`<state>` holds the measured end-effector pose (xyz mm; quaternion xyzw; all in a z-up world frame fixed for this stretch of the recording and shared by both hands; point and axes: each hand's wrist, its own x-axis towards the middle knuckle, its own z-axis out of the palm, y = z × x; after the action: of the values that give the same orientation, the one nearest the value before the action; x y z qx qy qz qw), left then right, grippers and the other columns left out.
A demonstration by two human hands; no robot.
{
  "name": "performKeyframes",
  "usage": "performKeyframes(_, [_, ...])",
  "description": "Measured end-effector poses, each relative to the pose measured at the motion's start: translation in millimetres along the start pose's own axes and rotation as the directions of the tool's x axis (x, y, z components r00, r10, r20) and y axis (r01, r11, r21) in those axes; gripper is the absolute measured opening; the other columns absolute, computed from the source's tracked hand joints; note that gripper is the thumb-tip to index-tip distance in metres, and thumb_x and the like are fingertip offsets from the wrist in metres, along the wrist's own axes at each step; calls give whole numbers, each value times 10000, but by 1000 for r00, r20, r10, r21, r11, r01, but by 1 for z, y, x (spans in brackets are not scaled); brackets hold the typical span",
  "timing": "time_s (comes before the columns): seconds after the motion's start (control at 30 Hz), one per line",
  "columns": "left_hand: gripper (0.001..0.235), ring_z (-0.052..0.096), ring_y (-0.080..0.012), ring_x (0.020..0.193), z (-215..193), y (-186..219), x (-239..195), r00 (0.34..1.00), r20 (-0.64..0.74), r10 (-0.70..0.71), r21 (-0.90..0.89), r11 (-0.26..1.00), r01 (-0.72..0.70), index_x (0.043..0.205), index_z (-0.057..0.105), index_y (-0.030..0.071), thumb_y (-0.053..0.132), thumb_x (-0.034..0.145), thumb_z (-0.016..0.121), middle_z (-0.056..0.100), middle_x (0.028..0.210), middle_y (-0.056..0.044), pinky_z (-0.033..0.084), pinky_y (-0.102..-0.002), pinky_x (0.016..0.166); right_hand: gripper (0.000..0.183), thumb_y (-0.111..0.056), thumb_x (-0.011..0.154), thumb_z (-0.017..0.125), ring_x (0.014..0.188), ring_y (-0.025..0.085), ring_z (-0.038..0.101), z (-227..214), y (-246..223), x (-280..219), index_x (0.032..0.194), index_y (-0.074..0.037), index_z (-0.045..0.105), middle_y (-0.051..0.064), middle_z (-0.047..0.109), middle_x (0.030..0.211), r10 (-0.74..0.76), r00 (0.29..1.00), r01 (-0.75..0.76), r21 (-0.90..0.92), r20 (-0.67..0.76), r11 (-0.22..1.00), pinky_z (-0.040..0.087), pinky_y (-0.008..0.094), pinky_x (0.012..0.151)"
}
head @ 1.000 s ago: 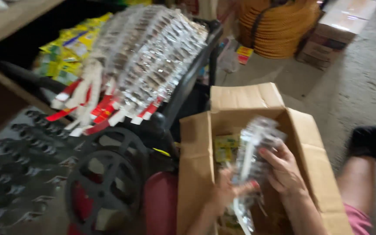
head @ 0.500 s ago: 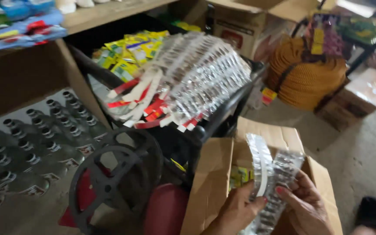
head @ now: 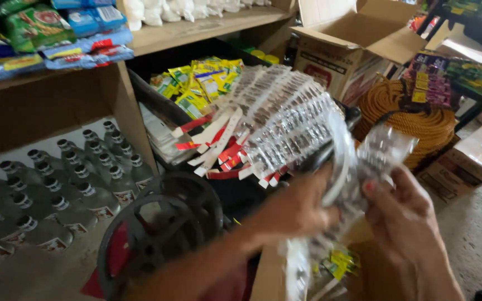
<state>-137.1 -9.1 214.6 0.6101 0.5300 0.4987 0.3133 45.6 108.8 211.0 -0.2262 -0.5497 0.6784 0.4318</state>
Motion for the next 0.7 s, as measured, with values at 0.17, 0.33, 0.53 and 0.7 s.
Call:
performKeyframes(0.17, [883, 791, -239, 921, -110, 57, 66, 986, 166, 22, 177, 983, -52, 1605, 350, 179, 213, 808, 729, 783, 1158, -143, 653, -345, 879, 434, 29, 906, 556, 928, 132, 701, 129, -85, 31, 1322, -91, 596, 69, 711, 1089, -18, 980, 37, 94, -200, 995, 638, 237, 776])
performKeyframes(0.33, [1077, 625, -302, 1240, -182, 45, 144, 1000, 7, -21, 667, 745, 10, 1553, 346, 137, 501, 691, 878, 585, 1425, -193, 558, -410, 1011, 328, -5, 970, 671, 911, 221, 653, 93, -19, 172, 1269, -6, 537, 136, 643, 1127, -212, 977, 213, -86, 12, 973, 597, 340, 702])
performKeyframes(0.53, [1268, 122, -485, 1530, -156, -22, 130, 902, -195, -384, 834, 418, 359, 1644, 2, 281, 751, 731, 745, -42, 1702, -188, 200, -708, 1171, 964, -87, 925, 711, 1257, 390, 586, 74, 55, 186, 1585, -84, 9, 283, 399, 1484, -228, 974, 168, -621, -18, 766, 539, 451, 997])
performKeyframes(0.7, [1179, -90, -493, 1530, -150, -74, 121, 941, -175, -288, 903, 335, 270, 1630, -28, 315, 735, 800, 696, -134, 1689, -153, 14, -812, 1107, 701, -129, 906, 700, 1414, 510, 406, 84, 67, 161, 1540, -83, 404, 302, 361, 1581, -406, 782, 587, -777, 472, 228, 405, 498, 1125])
